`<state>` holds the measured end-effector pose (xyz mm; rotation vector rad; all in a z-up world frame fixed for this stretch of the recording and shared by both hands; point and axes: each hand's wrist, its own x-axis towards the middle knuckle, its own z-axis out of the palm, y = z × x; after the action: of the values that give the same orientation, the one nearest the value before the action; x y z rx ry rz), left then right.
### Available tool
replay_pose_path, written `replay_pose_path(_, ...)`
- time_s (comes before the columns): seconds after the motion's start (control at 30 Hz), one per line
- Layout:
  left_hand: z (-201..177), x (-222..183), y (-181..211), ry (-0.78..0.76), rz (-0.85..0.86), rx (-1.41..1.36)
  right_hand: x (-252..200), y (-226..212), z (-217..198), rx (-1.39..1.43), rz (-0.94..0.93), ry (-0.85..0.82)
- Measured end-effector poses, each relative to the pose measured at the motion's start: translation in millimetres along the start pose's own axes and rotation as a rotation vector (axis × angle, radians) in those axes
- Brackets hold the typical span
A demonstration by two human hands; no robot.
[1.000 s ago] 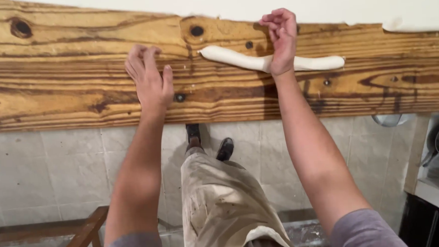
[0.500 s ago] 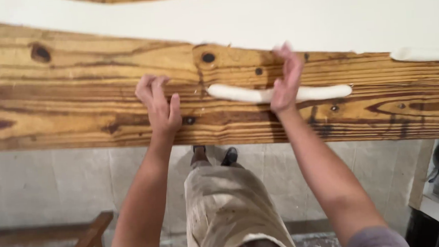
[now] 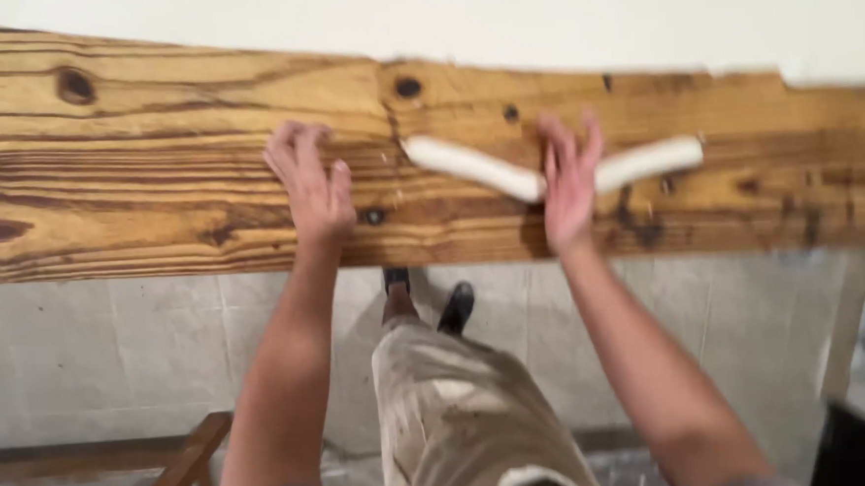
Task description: Tearing pieces of dough from a sheet, rolling them into long cylinders, and arranging them on a baking tray.
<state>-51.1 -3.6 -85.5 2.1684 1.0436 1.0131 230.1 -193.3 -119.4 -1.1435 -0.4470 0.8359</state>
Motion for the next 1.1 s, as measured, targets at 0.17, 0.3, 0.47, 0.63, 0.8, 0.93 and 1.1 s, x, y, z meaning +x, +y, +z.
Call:
replay_pose_path(0.17, 3.2, 5.8, 6.8, 0.033, -0.012, -0.021, 30.5, -27.2, 49.1, -0.304, -0.279, -0.166)
replay_pose_path(0.3, 13.0, 4.5, -3.9, 0.064, 0.015, -0.018, 82.4, -19.9, 56.6, -0.441, -0.433, -0.153)
replay_pose_path(0.47, 5.2, -2.9, -1.3, 0.037, 0.051, 0.025, 84.3, -15.3, 38.9, -0.316, -0.321, -0.165)
replay_pose_path(0.63, 5.9, 2.7, -0.4, 0.017, 0.029, 0.013, 0.9, -26.2, 38.6, -0.321, -0.112, -0.079)
replay_pose_path(0.8, 8.9, 6.7, 4.8, -0.098, 0.061, 0.067, 29.4, -22.4, 48.8, -0.408, -0.268, -0.140)
replay_pose_path(0.93, 22.2, -1.3, 7.9, -0.292, 0.128, 0.144, 47.6, -29.0, 47.4, -0.450, -0.342, -0.205)
replay_pose_path(1.1, 37.8, -39.8, 59.0, -0.480, 0.016, -0.100, -22.4, -23.6, 33.6, -0.733, -0.140, -0.274)
